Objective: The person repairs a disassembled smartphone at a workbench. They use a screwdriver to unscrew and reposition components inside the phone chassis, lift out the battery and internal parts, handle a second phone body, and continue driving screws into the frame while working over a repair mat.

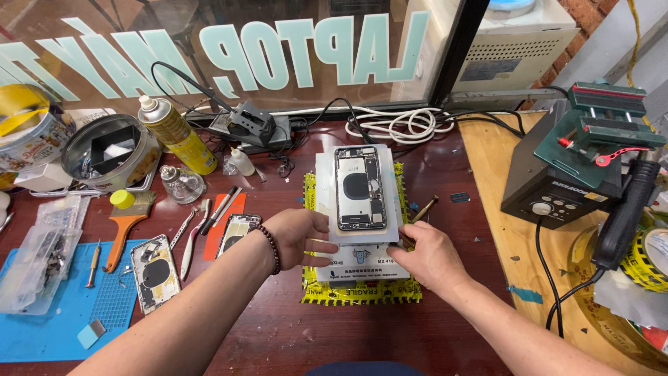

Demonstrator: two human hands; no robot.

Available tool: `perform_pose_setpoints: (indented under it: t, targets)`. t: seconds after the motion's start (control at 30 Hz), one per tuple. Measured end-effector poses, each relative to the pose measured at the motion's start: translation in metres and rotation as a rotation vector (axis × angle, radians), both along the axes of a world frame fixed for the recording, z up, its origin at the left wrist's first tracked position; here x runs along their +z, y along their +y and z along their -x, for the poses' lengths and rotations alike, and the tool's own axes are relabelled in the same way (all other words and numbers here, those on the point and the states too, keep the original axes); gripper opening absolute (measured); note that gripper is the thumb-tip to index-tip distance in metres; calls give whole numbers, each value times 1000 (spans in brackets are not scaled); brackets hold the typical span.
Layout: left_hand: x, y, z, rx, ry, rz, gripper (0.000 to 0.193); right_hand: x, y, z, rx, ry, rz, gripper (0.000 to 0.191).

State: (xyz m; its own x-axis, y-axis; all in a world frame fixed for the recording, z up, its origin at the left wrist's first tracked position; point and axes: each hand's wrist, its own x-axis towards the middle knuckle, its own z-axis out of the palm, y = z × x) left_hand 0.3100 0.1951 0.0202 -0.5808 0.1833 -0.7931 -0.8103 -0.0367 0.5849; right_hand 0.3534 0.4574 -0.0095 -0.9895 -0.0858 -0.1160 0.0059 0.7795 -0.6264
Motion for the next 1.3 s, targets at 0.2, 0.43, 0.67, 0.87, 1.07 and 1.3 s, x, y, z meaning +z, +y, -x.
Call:
perform_pose_setpoints:
  t: [0.2, 0.43, 0.67, 0.87, 1.07, 1.3]
  targets:
    - [-5, 5, 1, -4, 21, 4, 20, 4, -5, -1, 8, 65, 9, 37]
    - [-10, 5, 5, 0, 51, -24, 19, 9, -7, -4, -80, 22, -82, 31]
    - [-12, 9, 7, -9, 57, -4, 18, 5, -10, -2, -122, -15, -81, 34]
    - [-9, 7, 5, -41, 52, -6, 19, -1, -9, -2, -120, -46, -13, 34]
    - [8, 7, 1, -65, 48, 31, 23, -5, -2, -8, -99, 37, 33, 30]
    - [24, -10, 4, -40, 158, 225, 27, 22, 29, 2, -222, 108, 79, 28]
